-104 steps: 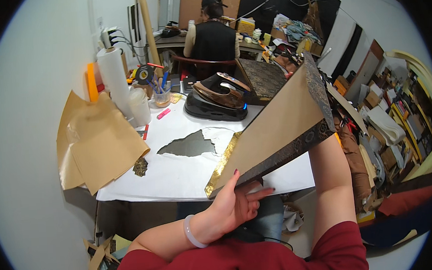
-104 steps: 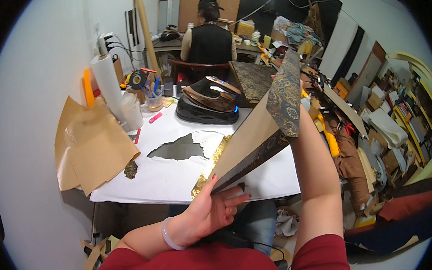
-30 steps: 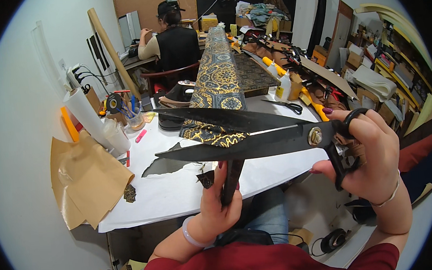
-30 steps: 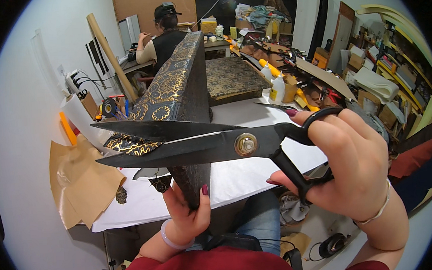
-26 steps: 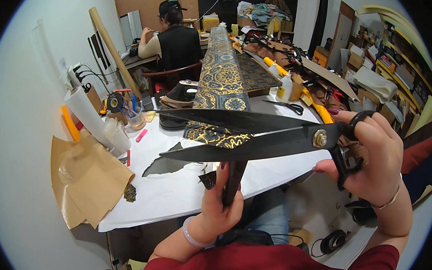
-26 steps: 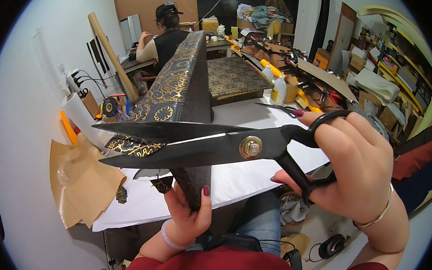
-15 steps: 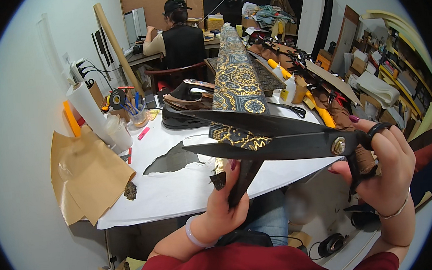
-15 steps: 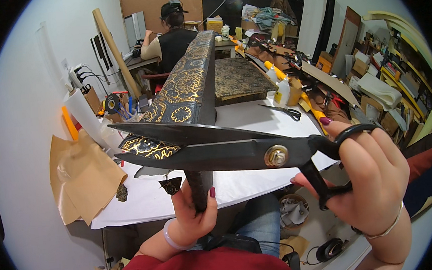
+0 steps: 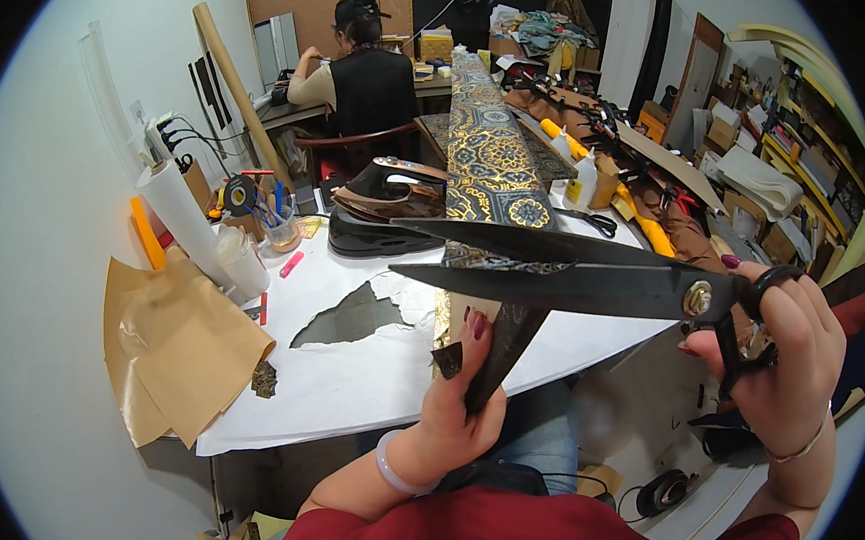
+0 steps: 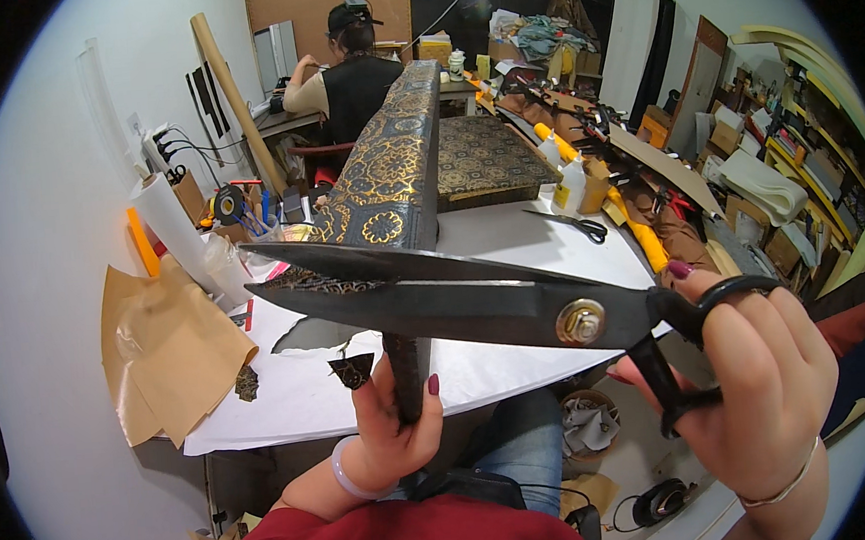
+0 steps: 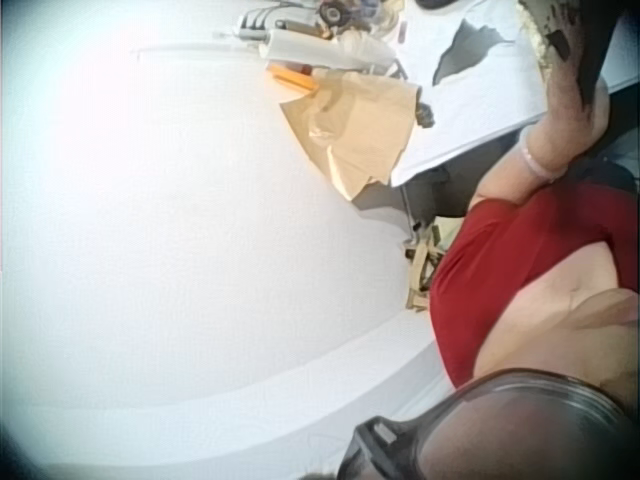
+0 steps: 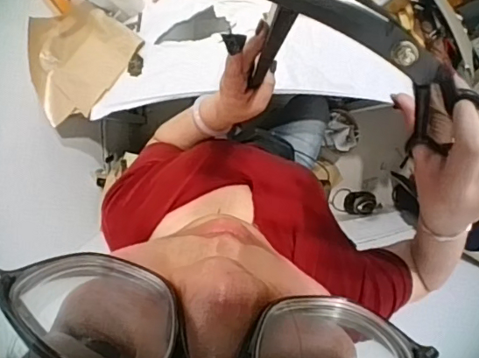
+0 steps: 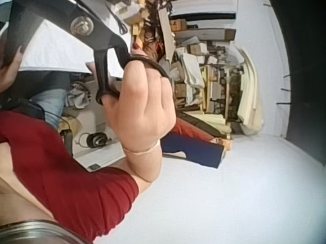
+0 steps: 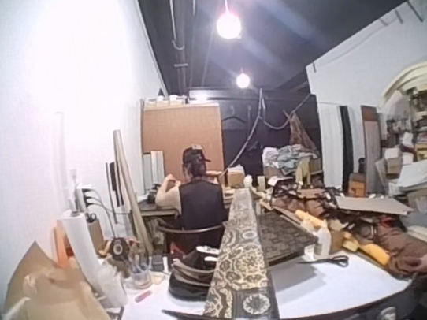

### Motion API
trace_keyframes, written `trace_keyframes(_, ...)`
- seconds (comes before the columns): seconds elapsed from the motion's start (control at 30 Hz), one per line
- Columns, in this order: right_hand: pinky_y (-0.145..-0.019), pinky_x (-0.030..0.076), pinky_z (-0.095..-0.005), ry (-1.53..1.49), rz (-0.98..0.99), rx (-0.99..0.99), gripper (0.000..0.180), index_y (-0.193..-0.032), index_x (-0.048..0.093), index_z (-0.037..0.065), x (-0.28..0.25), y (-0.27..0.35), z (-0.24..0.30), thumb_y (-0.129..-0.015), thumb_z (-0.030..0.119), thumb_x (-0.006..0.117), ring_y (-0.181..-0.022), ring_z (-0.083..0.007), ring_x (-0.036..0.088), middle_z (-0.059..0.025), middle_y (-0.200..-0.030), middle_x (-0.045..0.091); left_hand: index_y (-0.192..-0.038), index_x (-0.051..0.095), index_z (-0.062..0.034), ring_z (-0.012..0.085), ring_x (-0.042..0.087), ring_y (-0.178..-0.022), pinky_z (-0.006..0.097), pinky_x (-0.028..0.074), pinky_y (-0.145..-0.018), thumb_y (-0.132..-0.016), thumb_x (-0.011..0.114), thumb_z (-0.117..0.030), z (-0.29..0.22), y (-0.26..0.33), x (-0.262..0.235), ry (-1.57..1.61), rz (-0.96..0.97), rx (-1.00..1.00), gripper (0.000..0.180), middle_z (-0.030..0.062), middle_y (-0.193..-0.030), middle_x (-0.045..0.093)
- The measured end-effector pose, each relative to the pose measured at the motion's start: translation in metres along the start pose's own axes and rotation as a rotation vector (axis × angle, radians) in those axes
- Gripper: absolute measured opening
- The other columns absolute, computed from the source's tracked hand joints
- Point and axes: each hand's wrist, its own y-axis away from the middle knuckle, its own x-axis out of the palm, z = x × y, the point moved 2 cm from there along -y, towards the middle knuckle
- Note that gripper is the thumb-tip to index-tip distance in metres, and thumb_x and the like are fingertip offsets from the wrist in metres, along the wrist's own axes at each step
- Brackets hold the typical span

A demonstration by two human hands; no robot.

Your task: The person applies patterned fabric to a rectangular box using a hot iron to adhere it, then trims excess fabric with scissors and a utility knife. They repeatedly iron and trim edges to fit the fabric neatly around the box.

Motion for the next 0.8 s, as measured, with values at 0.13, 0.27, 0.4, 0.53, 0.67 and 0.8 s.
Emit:
trace_keyframes(0.13, -0.066, 0.055, -0.038, -0.02, 0.009, 0.063, 0.074, -0.125, 0.051, 0.0, -0.002, 0.002, 0.004, -0.069, 0.023, 0.095, -0.079, -0.033, 0.069, -0.021, -0.104, 0.071, -0.153, 0.036, 0.0127, 0.0456, 0.039, -0.149, 0.047, 0.03, -0.121, -0.088, 0.057, 0.009, -0.002, -0.002, -0.001, -0.013, 0.005, -0.009, 0.068, 0.033, -0.156, 0.041)
trace_keyframes(0.27, -0.061, 0.054, -0.0364, -0.005, 0.039, 0.046, 0.075, -0.123, 0.049, -0.001, -0.004, 0.004, 0.003, -0.068, 0.02, 0.096, -0.075, -0.0315, 0.07, -0.0203, -0.099, 0.071, -0.153, 0.036, 0.0128, 0.0455, 0.039, -0.149, 0.047, 0.031, -0.121, -0.088, 0.057, 0.009, -0.002, -0.001, 0.0, -0.023, -0.004, -0.009, 0.069, 0.0328, -0.155, 0.042)
trace_keyframes(0.4, -0.057, 0.053, -0.0369, -0.009, 0.039, 0.035, 0.07, -0.119, 0.052, -0.002, -0.008, 0.004, 0.003, -0.068, 0.018, 0.095, -0.072, -0.032, 0.069, -0.02, -0.095, 0.07, -0.153, 0.034, 0.0127, 0.0454, 0.039, -0.149, 0.047, 0.031, -0.121, -0.087, 0.058, 0.01, -0.002, 0.0, 0.001, -0.026, -0.016, -0.004, 0.07, 0.0323, -0.155, 0.042)
trace_keyframes(0.53, -0.056, 0.052, -0.0375, -0.038, 0.006, 0.093, 0.062, -0.114, 0.057, -0.001, -0.006, 0.001, 0.004, -0.068, 0.016, 0.095, -0.067, -0.0319, 0.067, -0.0178, -0.086, 0.068, -0.154, 0.03, 0.0122, 0.0449, 0.041, -0.148, 0.046, 0.032, -0.12, -0.087, 0.058, 0.01, -0.002, -0.003, -0.001, -0.04, -0.012, 0.018, 0.073, 0.0317, -0.156, 0.042)
trace_keyframes(0.67, -0.055, 0.05, -0.0333, -0.227, -0.099, 0.239, 0.059, -0.108, 0.059, 0.001, 0.001, -0.009, -0.001, -0.069, 0.024, 0.096, -0.061, -0.0262, 0.061, -0.013, -0.075, 0.063, -0.154, 0.028, 0.0117, 0.0442, 0.043, -0.146, 0.043, 0.038, -0.116, -0.088, 0.058, 0.012, -0.004, -0.01, -0.003, -0.047, -0.034, 0.04, 0.073, 0.0316, -0.156, 0.042)
trace_keyframes(0.8, -0.064, 0.05, -0.0249, -0.561, -0.173, 0.302, 0.052, -0.109, 0.054, 0.001, 0.018, -0.038, -0.007, -0.077, 0.019, 0.092, -0.072, -0.0125, 0.061, -0.0126, -0.09, 0.067, -0.153, 0.026, 0.0118, 0.0442, 0.045, -0.145, 0.041, 0.047, -0.109, -0.089, 0.058, 0.013, -0.01, -0.012, 0.0, -0.059, -0.037, 0.025, 0.072, 0.0315, -0.155, 0.044)
